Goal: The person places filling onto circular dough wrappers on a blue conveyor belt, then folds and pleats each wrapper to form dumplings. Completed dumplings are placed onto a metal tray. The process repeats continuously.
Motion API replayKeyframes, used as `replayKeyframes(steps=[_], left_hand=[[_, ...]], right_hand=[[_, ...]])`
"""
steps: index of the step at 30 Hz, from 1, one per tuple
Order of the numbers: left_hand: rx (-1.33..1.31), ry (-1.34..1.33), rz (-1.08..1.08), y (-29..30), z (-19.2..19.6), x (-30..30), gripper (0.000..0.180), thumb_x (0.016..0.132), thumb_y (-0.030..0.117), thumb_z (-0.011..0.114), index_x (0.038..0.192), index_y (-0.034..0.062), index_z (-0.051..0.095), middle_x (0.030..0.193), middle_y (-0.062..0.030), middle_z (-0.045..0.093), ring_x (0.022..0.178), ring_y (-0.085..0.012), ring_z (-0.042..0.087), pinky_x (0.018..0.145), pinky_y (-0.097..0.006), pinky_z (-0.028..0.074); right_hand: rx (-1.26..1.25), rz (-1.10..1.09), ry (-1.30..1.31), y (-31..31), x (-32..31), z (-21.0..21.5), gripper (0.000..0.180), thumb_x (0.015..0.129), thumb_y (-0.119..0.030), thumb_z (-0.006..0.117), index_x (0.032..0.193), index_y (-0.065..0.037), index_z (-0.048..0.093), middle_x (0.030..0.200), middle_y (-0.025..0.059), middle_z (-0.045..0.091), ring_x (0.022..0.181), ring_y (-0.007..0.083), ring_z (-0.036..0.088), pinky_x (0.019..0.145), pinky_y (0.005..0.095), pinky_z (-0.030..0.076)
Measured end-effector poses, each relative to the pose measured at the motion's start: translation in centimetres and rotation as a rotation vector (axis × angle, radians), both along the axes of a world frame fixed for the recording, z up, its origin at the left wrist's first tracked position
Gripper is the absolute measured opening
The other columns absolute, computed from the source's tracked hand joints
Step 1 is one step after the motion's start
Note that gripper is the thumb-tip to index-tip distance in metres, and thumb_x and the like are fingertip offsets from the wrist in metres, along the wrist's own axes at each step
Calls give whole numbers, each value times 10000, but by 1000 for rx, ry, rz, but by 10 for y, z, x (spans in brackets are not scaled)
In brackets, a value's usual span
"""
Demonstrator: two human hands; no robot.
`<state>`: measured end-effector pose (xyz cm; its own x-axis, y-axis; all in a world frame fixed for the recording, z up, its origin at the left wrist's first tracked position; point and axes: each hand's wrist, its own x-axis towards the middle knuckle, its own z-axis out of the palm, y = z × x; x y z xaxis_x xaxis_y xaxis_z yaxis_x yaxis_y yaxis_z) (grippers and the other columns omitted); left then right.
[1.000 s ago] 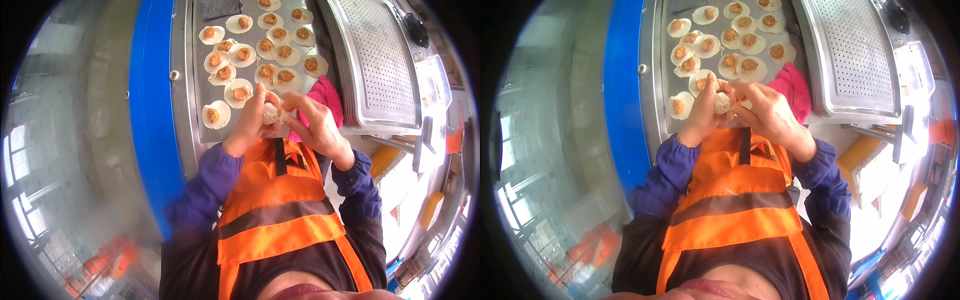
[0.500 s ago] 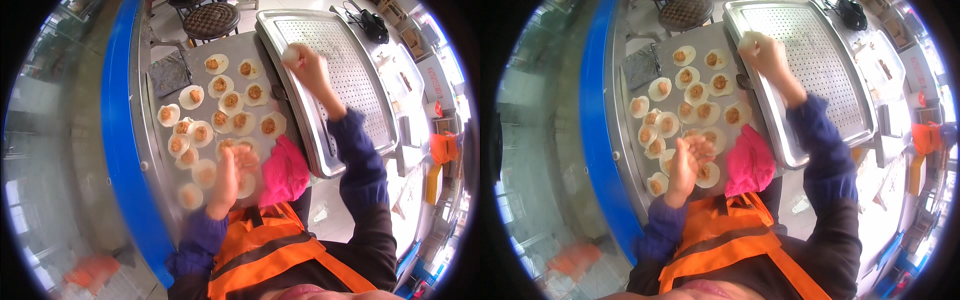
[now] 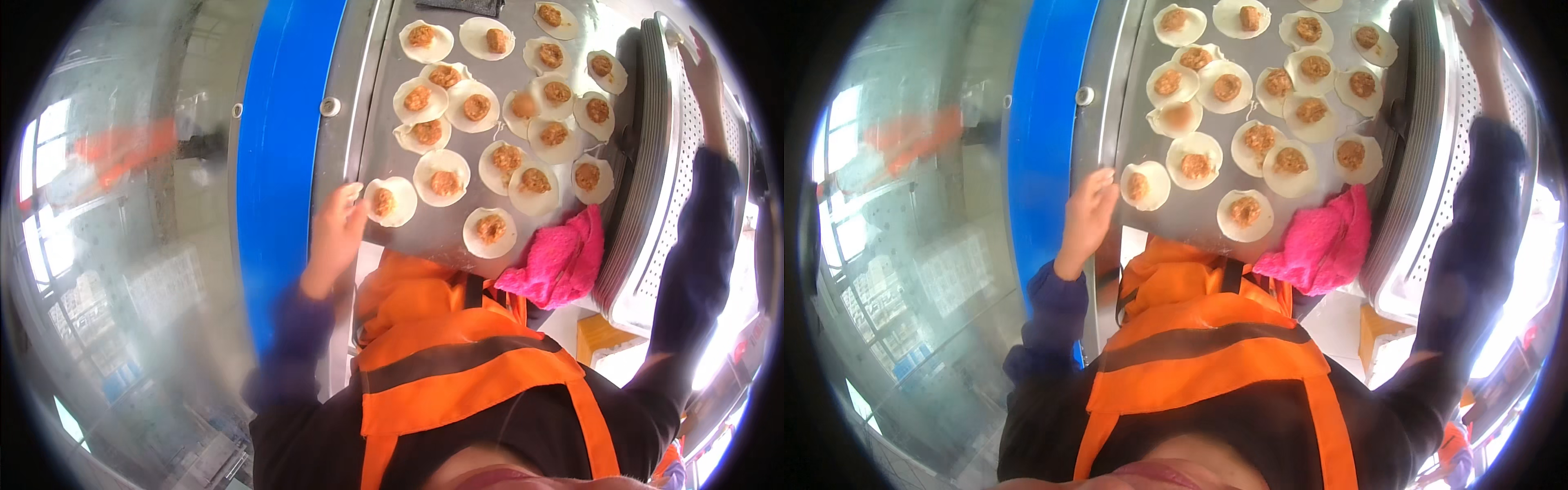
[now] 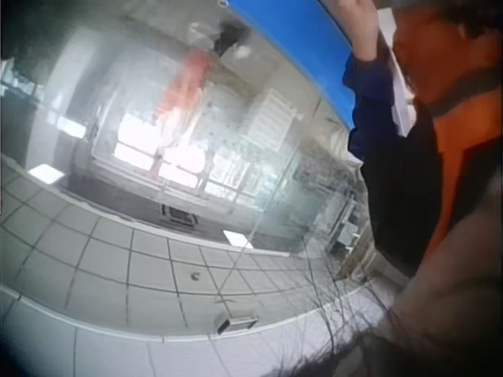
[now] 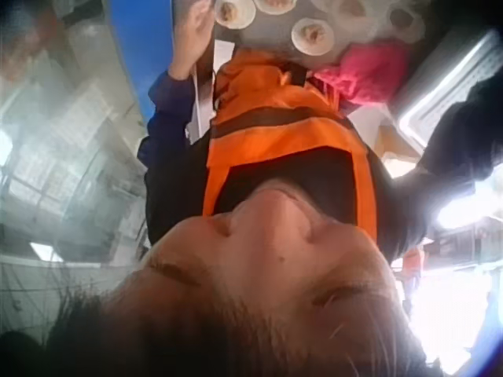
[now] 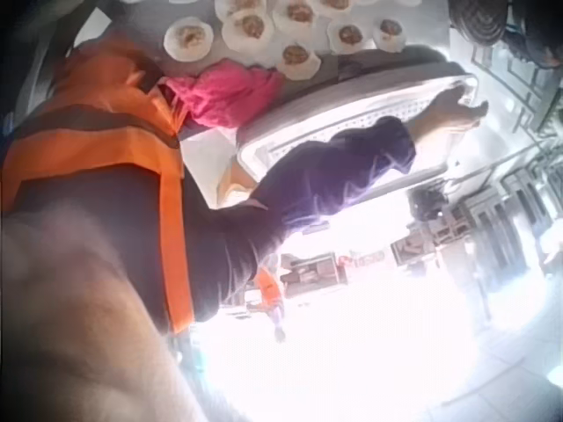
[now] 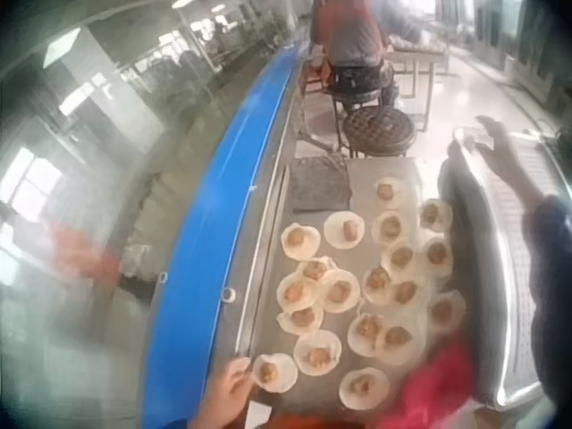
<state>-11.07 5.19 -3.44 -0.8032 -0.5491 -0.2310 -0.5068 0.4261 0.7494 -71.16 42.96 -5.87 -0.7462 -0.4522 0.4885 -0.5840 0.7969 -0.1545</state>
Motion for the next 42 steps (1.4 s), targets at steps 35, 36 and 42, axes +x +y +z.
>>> replayKeyframes(steps=[35, 36, 42], left_hand=[[782, 224, -313, 83, 36, 5, 370, 892, 54, 655, 1233, -12, 527, 1082, -50, 630, 979, -99, 606, 852, -263, 505], [726, 216, -350, 84, 34, 4, 363, 890, 46, 653, 1226, -13, 530, 1077, -52, 634, 975, -101, 607, 848, -263, 507], [352, 250, -571, 86, 27, 1, 294, 878, 19, 650, 1153, -15, 552, 1037, -63, 646, 968, -105, 601, 846, -272, 502]], right_hand=[[-797, 275, -1051, -122, 535, 59, 144, 886, -97, 664, 933, 32, 622, 776, 54, 635, 697, 118, 635, 608, 274, 512], [-750, 306, -934, -122, 536, 60, 145, 882, -92, 664, 935, 36, 620, 769, 72, 636, 695, 133, 641, 617, 281, 518], [-456, 371, -970, -113, 519, 68, 127, 847, -86, 682, 943, -5, 663, 787, 100, 648, 702, 160, 655, 653, 282, 519]])
